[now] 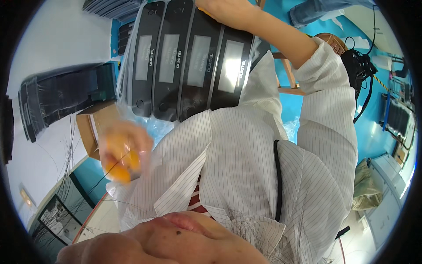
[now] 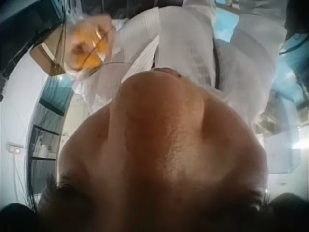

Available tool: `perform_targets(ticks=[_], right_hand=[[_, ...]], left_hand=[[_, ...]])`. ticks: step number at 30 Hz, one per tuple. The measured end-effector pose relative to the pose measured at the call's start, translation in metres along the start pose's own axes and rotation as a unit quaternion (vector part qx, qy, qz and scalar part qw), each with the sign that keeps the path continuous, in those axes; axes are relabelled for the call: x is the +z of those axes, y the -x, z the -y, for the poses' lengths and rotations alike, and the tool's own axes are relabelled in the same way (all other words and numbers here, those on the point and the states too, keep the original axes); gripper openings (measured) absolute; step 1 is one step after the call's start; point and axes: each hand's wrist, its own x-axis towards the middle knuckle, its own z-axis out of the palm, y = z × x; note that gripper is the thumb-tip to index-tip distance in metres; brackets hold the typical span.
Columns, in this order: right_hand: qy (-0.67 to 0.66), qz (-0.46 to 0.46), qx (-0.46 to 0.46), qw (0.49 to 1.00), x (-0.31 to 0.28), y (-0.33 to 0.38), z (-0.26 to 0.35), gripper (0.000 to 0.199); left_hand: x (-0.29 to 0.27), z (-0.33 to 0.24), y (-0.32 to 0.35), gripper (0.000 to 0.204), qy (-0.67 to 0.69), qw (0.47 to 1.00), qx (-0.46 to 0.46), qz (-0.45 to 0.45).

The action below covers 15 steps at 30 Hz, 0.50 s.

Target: The person unpacks stacks of electronic devices by removing plastic wrappers and peeling protective films from their front surfaces by hand.

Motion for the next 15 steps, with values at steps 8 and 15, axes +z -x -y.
perform_targets(ticks=[8, 15], right_hand=[[0.069, -0.051, -0.093, 0.992, 0.003, 0.004, -0.016, 0.015], [-0.249, -0.105, -0.014, 0.963, -0.028, 0.057, 0.046, 0.023]], left_hand=[[-0.081, 0.047, -0.111, 0.042, -0.550, 0.769, -0.004, -0.325], [-0.096, 0.100, -0.136, 0.036, -0.702, 0.657, 0.148, -0.230]])
